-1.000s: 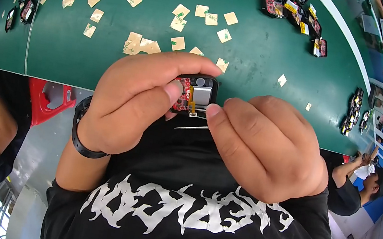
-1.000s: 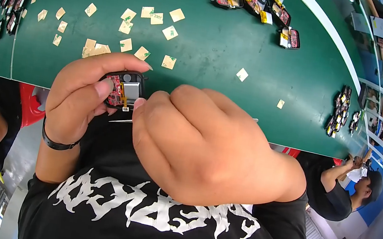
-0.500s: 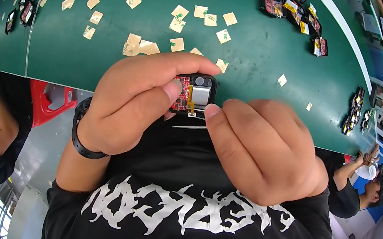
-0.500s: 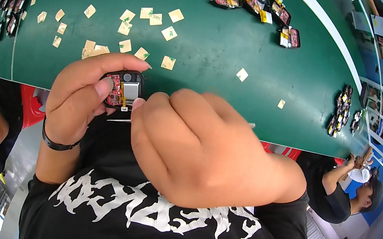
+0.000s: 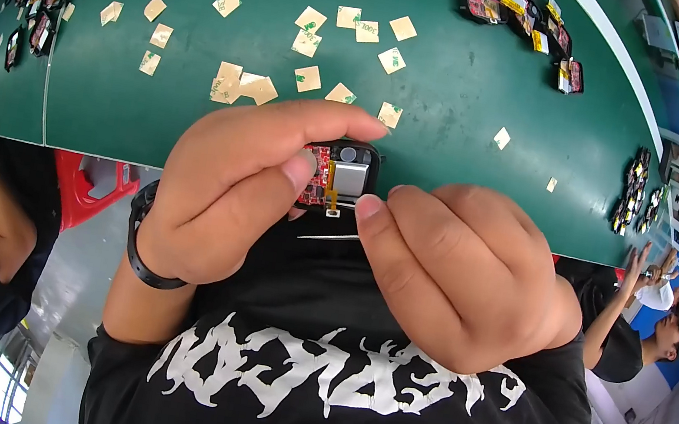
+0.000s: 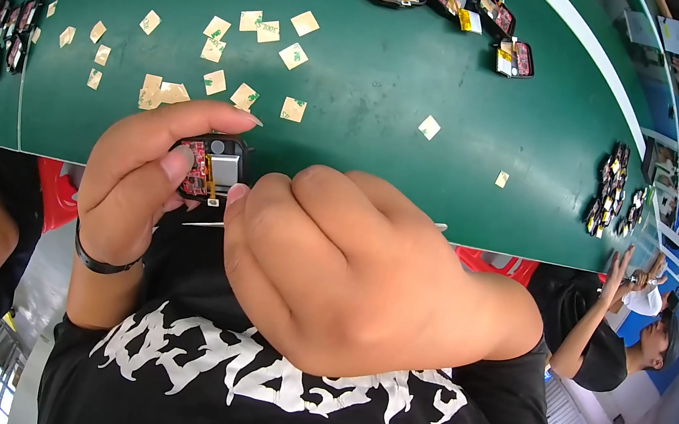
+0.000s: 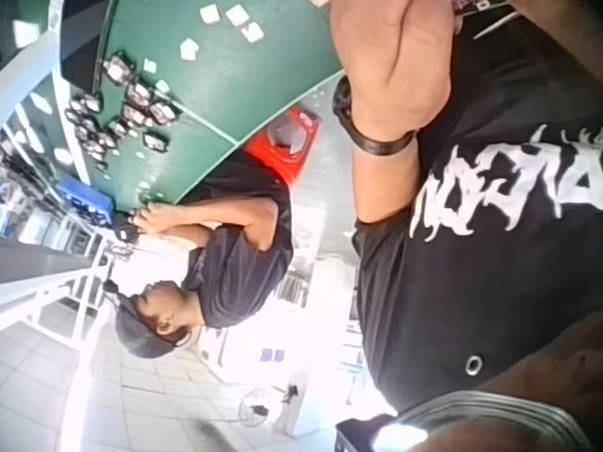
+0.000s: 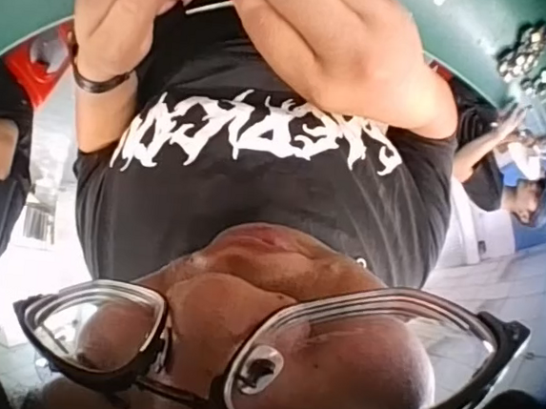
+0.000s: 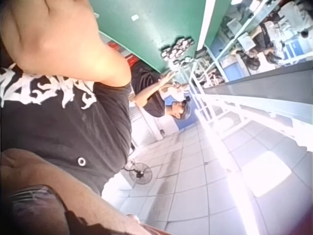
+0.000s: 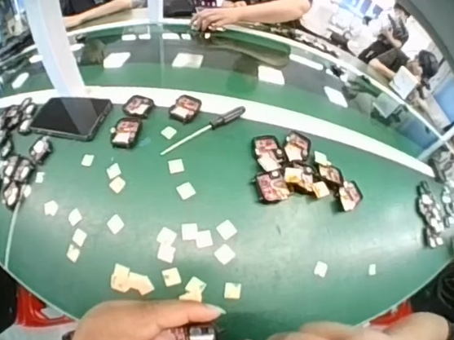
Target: Assembling small electronic devices by inserting batteries and internal components into casings at a production line.
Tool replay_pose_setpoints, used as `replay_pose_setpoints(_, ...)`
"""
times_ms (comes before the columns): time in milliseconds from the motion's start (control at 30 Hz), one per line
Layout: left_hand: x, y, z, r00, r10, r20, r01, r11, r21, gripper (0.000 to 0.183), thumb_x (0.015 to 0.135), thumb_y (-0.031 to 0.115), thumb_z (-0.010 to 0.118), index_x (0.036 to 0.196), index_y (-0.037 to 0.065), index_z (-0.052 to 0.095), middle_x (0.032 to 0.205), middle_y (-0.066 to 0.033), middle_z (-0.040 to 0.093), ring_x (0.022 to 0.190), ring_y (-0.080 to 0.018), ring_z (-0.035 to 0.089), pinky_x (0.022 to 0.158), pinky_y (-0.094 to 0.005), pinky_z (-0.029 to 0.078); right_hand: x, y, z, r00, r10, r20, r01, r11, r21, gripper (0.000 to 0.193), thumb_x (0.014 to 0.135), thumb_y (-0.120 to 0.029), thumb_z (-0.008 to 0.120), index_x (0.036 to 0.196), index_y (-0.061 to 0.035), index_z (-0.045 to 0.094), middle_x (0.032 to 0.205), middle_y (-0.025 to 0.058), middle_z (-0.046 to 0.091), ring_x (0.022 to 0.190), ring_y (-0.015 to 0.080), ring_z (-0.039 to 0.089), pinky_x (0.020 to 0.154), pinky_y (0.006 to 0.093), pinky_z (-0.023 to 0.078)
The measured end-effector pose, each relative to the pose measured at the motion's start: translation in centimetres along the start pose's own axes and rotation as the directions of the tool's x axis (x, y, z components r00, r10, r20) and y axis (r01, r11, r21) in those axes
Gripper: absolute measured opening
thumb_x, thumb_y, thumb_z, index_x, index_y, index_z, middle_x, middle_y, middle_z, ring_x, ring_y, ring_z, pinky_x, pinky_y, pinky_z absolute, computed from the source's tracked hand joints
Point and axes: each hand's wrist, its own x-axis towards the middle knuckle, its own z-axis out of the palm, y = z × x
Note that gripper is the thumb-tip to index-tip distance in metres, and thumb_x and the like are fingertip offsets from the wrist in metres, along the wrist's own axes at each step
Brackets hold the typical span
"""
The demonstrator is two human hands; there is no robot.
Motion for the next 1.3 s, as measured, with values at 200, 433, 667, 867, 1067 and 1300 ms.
replay_pose_setpoints(200, -0.1, -0.3, -0.4, 0.997, 0.066, 0.042, -0.068, 0.996, 0.053, 0.043, 0.093, 0.016, 0.049, 0.124, -0.009, 0.067, 0.097, -0.0066, 0.071, 0.071, -0.0059, 0.057, 0.060, -0.0197, 0.041, 0.0, -0.1, -0.4, 0.997, 0.032, 0.064, -0.038, 0.996, 0.082, 0.035, 0.060, -0.005, 0.072, 0.091, 0.0113, 0.070, 0.082, 0.0145, 0.064, 0.062, 0.0207, 0.058, 0.048, 0.0287, 0.048)
replay_pose_setpoints(433, -0.2, -1.1, -0.3, 0.987, 0.155, 0.047, -0.156, 0.988, 0.013, 0.039, 0.097, 0.013, 0.047, 0.126, -0.008, 0.064, 0.116, -0.0124, 0.069, 0.095, -0.0124, 0.064, 0.080, -0.0234, 0.049, 0.4, -0.2, -0.7, 0.995, 0.002, 0.098, -0.007, 0.999, 0.052, 0.033, 0.061, -0.005, 0.072, 0.090, 0.0102, 0.070, 0.083, 0.0134, 0.064, 0.063, 0.0200, 0.058, 0.049, 0.0281, 0.048)
replay_pose_setpoints(667, -0.4, -1.1, -1.6, 0.971, 0.188, 0.150, -0.196, 0.980, 0.036, 0.038, 0.098, 0.010, 0.052, 0.130, -0.009, 0.060, 0.118, -0.0134, 0.067, 0.100, -0.0153, 0.065, 0.089, -0.0270, 0.050, 1.1, -0.4, -0.6, 0.995, 0.009, 0.102, -0.004, 0.999, -0.048, 0.030, 0.064, -0.004, 0.072, 0.091, 0.0086, 0.070, 0.083, 0.0127, 0.064, 0.064, 0.0199, 0.059, 0.048, 0.0286, 0.047)
replay_pose_setpoints(867, -1.3, -0.4, -1.9, 0.987, 0.104, 0.123, -0.104, 0.995, -0.005, 0.038, 0.095, 0.000, 0.061, 0.131, -0.010, 0.060, 0.113, -0.0110, 0.067, 0.092, -0.0123, 0.062, 0.082, -0.0254, 0.049, 1.6, -1.3, -2.2, 0.984, 0.117, 0.134, -0.109, 0.992, -0.065, 0.031, 0.064, -0.003, 0.075, 0.092, 0.0084, 0.071, 0.085, 0.0146, 0.066, 0.064, 0.0218, 0.060, 0.050, 0.0300, 0.048)
replay_pose_setpoints(1067, -2.4, 0.0, -3.8, 0.991, 0.126, 0.039, -0.128, 0.990, 0.054, 0.037, 0.095, 0.002, 0.062, 0.130, -0.009, 0.062, 0.102, -0.0069, 0.067, 0.075, -0.0060, 0.055, 0.067, -0.0200, 0.044, 2.6, -1.8, -1.3, 0.969, 0.209, 0.131, -0.217, 0.975, 0.054, 0.030, 0.062, 0.000, 0.076, 0.091, 0.0091, 0.071, 0.084, 0.0169, 0.067, 0.059, 0.0216, 0.059, 0.050, 0.0300, 0.048)
replay_pose_setpoints(1300, -3.6, 1.9, -4.7, 0.998, -0.056, -0.013, 0.055, 0.997, -0.063, 0.051, 0.094, 0.022, 0.055, 0.136, -0.007, 0.057, 0.107, -0.0049, 0.067, 0.077, -0.0043, 0.054, 0.065, -0.0162, 0.039, 4.8, -3.2, 0.3, 0.982, 0.185, 0.024, -0.187, 0.980, 0.075, 0.031, 0.060, -0.003, 0.076, 0.089, 0.0090, 0.072, 0.081, 0.0172, 0.067, 0.057, 0.0204, 0.059, 0.047, 0.0276, 0.044)
